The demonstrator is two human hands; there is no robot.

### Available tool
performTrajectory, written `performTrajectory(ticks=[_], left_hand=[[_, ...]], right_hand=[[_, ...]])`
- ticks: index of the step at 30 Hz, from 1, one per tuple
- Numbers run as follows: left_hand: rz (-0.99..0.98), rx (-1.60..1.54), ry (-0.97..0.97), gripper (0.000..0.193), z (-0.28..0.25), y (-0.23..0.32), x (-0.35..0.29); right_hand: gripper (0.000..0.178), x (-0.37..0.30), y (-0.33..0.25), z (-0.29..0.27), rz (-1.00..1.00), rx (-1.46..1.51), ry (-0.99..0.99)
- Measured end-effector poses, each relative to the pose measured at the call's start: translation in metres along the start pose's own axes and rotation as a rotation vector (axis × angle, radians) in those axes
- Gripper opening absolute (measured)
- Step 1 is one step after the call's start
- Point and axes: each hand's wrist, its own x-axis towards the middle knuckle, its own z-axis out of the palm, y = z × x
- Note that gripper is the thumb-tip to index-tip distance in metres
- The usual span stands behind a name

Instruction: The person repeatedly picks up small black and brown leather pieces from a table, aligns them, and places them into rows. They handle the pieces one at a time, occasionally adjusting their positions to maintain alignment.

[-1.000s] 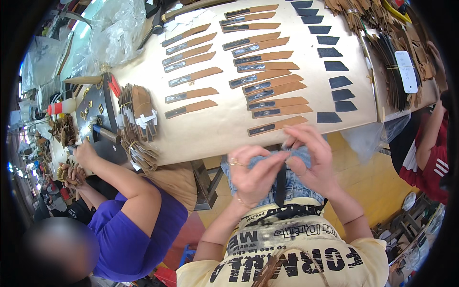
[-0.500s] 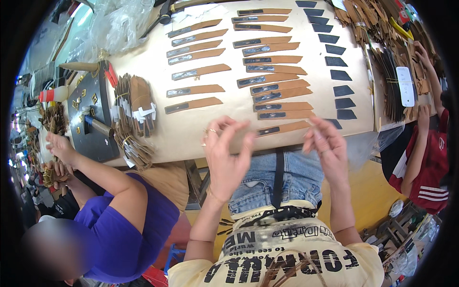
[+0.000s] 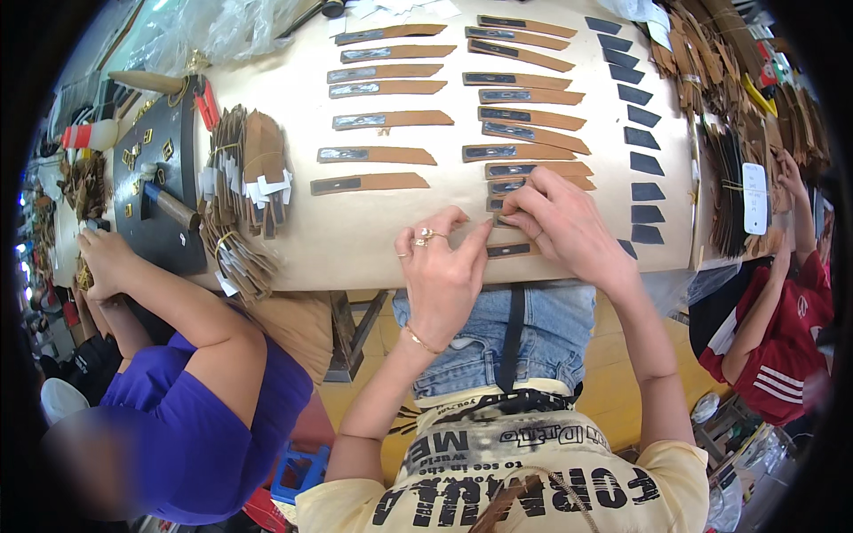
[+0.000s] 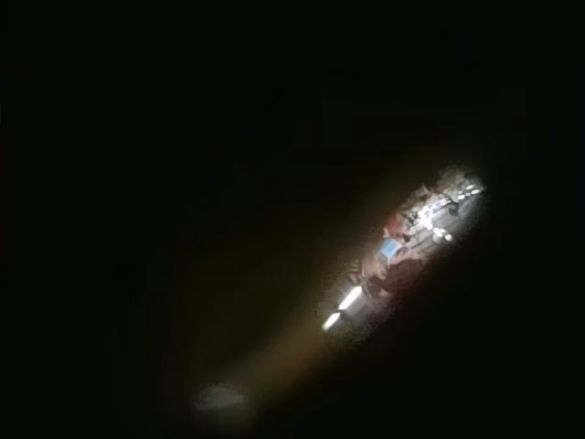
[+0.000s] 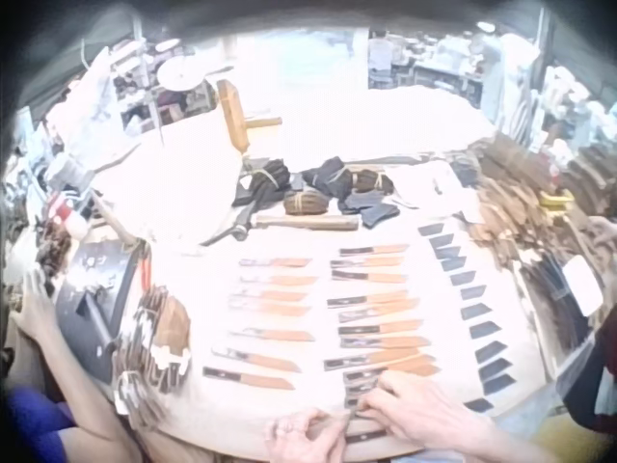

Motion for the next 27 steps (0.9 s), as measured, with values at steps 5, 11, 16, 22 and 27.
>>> performTrajectory(ticks=[5, 11, 16, 22, 27], left_hand=[[0.105, 0.127, -0.036, 0.031, -0.004, -0.005, 0.0], [0.167, 0.171, -0.056, 0.03, -0.004, -0.009, -0.002], [0.154, 0.154, -0.072, 0.032, -0.003, -0.009, -0.005], [0.198, 0.148, -0.097, 0.032, -0.004, -0.012, -0.002], [0.236, 0.227, -0.12, 0.032, -0.009, -0.007, 0.001]], right_hand=[[0.011, 0.01, 0.006, -0.004, -0.077, -0.034, -0.125], [0.01, 0.013, 0.007, -0.006, -0.067, -0.093, -0.219], [0.014, 0.005, 0.009, 0.001, -0.177, -0.195, -0.16], [0.017, -0.003, 0.015, 0.007, -0.265, -0.283, -0.101], [0.017, -0.02, 0.021, -0.01, -0.146, -0.125, -0.101]])
